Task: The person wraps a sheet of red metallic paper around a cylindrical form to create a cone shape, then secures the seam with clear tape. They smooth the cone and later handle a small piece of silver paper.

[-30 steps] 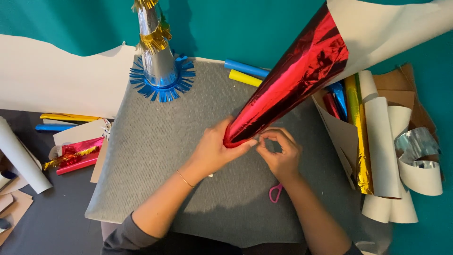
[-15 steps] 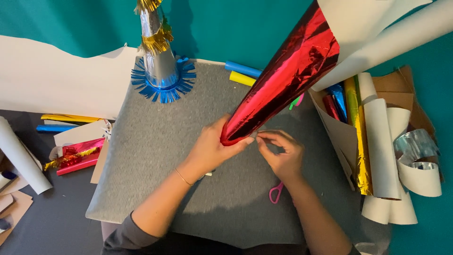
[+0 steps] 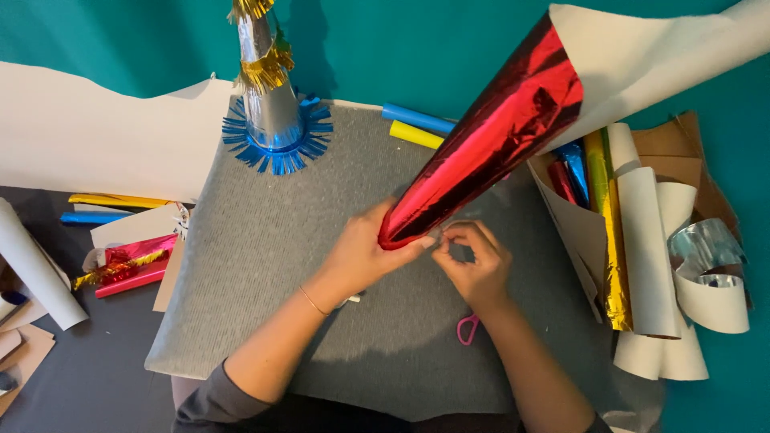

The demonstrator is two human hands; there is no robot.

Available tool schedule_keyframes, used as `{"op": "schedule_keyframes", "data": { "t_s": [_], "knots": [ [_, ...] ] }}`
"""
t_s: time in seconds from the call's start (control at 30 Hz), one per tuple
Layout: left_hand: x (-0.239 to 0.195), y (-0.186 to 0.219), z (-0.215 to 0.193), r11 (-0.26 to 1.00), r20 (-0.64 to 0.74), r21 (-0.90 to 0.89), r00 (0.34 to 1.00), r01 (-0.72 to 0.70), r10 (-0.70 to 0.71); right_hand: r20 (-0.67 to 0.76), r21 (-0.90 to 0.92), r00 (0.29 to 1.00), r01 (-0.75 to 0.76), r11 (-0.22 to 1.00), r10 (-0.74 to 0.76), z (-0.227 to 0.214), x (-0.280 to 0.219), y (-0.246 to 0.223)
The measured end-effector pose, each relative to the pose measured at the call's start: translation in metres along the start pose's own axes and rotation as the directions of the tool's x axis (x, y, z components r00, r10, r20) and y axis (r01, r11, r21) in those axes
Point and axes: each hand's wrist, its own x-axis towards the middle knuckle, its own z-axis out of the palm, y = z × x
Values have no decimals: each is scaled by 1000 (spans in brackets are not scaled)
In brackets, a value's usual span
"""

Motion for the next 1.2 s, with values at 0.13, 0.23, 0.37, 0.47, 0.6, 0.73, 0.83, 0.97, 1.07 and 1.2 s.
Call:
{"op": "schedule_keyframes", "data": {
  "t_s": [0.13, 0.23, 0.37, 0.47, 0.6, 0.73, 0.83, 0.97, 1.07, 1.2],
  "knots": [
    [3, -5, -4, 998, 5, -56, 1000, 27, -26, 27, 27, 998, -59, 998, 58, -9, 6, -7],
    [8, -13, -6, 944, 77, -249, 976, 217, -204, 138, 259, 886, -464, 847, 443, -16, 7, -2],
    [19, -19, -10, 774, 65, -558, 946, 299, -319, 235, 568, 695, -665, 484, 679, -28, 9, 23],
    [22, -3, -14, 749, 59, -573, 929, 332, -366, 290, 645, 636, -682, 345, 715, -32, 8, 36],
    [14, 29, -24, 698, 119, -588, 897, 408, -425, 268, 593, 601, -719, 363, 753, -38, 3, 47],
    [-3, 64, -9, 512, 256, -693, 837, 508, -484, 270, 494, 628, -741, 455, 730, -40, 3, 34],
    [-10, 79, -4, 462, 358, -667, 796, 584, -489, 241, 448, 736, -663, 600, 633, -33, -6, 44],
    [-13, 72, -2, 545, 347, -652, 846, 528, -404, 247, 401, 779, -623, 671, 576, -31, 0, 24],
    [-15, 68, 0, 580, 358, -637, 861, 508, -362, 261, 367, 770, -636, 678, 582, -35, 9, 1],
    [-23, 48, 10, 645, 384, -575, 862, 503, -330, 266, 326, 758, -652, 684, 596, -31, 2, -3]
  ]
}}
